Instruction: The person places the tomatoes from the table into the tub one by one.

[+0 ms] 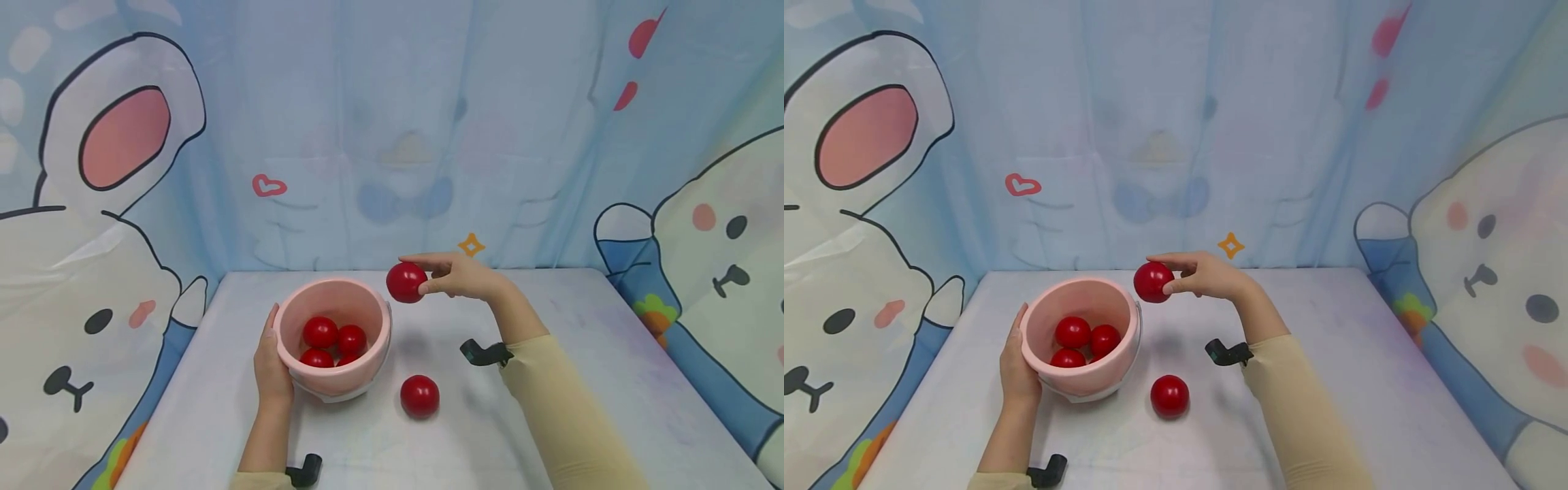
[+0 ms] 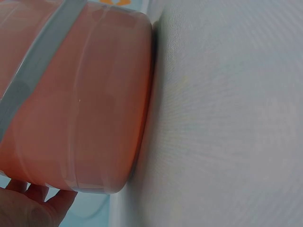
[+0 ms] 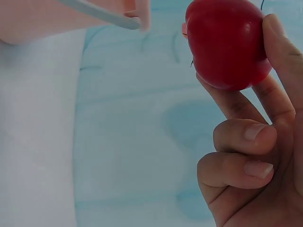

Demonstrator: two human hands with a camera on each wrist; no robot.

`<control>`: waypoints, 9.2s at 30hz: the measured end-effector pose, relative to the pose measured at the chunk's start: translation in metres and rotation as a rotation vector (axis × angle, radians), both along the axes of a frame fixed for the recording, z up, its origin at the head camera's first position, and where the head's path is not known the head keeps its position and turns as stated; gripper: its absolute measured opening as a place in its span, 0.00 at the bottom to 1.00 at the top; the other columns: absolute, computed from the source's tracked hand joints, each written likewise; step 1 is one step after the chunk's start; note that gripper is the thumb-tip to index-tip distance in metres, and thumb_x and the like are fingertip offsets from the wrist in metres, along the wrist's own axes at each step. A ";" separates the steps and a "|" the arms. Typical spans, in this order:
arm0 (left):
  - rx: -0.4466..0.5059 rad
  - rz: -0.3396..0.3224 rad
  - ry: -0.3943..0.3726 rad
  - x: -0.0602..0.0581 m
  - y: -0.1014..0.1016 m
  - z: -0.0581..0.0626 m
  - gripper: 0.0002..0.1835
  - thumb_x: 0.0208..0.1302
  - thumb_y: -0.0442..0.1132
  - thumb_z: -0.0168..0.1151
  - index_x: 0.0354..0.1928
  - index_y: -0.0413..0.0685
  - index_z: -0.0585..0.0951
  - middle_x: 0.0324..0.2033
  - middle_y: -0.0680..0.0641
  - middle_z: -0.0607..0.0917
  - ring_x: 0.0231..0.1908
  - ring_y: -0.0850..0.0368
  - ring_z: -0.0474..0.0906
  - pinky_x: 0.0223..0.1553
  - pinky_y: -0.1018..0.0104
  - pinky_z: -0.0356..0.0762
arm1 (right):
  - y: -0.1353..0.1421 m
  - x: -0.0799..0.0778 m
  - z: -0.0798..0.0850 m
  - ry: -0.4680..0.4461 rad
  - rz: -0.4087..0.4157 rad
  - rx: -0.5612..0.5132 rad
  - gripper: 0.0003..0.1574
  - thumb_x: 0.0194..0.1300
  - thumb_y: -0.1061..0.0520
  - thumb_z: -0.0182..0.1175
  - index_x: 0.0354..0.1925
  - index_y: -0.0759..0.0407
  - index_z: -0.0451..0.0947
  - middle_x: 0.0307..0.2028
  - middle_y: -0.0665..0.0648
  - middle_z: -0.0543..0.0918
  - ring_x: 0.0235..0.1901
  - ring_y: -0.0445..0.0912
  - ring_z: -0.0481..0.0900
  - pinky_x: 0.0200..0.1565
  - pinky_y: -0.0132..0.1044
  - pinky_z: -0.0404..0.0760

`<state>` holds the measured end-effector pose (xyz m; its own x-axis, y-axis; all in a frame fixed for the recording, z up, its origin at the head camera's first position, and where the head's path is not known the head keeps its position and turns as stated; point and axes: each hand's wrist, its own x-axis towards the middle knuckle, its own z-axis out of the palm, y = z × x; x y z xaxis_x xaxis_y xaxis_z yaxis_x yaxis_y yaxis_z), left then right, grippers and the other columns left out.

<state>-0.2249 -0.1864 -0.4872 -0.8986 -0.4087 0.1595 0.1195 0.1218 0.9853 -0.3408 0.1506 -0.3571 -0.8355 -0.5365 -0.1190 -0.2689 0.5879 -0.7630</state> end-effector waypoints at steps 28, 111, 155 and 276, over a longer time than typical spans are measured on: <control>-0.004 -0.010 -0.001 -0.001 -0.001 -0.003 0.25 0.71 0.69 0.36 0.69 0.87 0.63 0.70 0.72 0.66 0.74 0.66 0.57 0.74 0.52 0.60 | -0.082 -0.021 0.027 -0.007 0.317 0.053 0.35 0.57 0.37 0.68 0.63 0.26 0.73 0.58 0.41 0.80 0.22 0.50 0.73 0.24 0.33 0.73; -0.012 -0.009 0.011 0.001 0.007 -0.006 0.24 0.74 0.67 0.31 0.68 0.88 0.63 0.69 0.71 0.67 0.73 0.65 0.58 0.74 0.50 0.60 | -0.094 -0.002 0.033 -0.008 0.460 0.128 0.25 0.72 0.41 0.54 0.63 0.43 0.76 0.57 0.51 0.82 0.18 0.47 0.72 0.22 0.38 0.76; -0.040 0.013 0.015 0.005 0.008 -0.001 0.24 0.73 0.67 0.36 0.69 0.86 0.64 0.69 0.71 0.67 0.73 0.64 0.60 0.72 0.50 0.63 | 0.037 0.102 -0.150 -0.240 0.047 0.028 0.40 0.56 0.40 0.70 0.66 0.29 0.70 0.62 0.47 0.76 0.44 0.50 0.74 0.36 0.40 0.77; 0.008 -0.002 -0.019 0.003 0.012 -0.002 0.26 0.71 0.69 0.35 0.68 0.87 0.64 0.70 0.71 0.66 0.74 0.62 0.59 0.73 0.47 0.61 | -0.146 -0.010 0.017 -0.041 0.441 0.189 0.34 0.53 0.43 0.73 0.59 0.29 0.77 0.53 0.42 0.82 0.53 0.45 0.77 0.47 0.47 0.86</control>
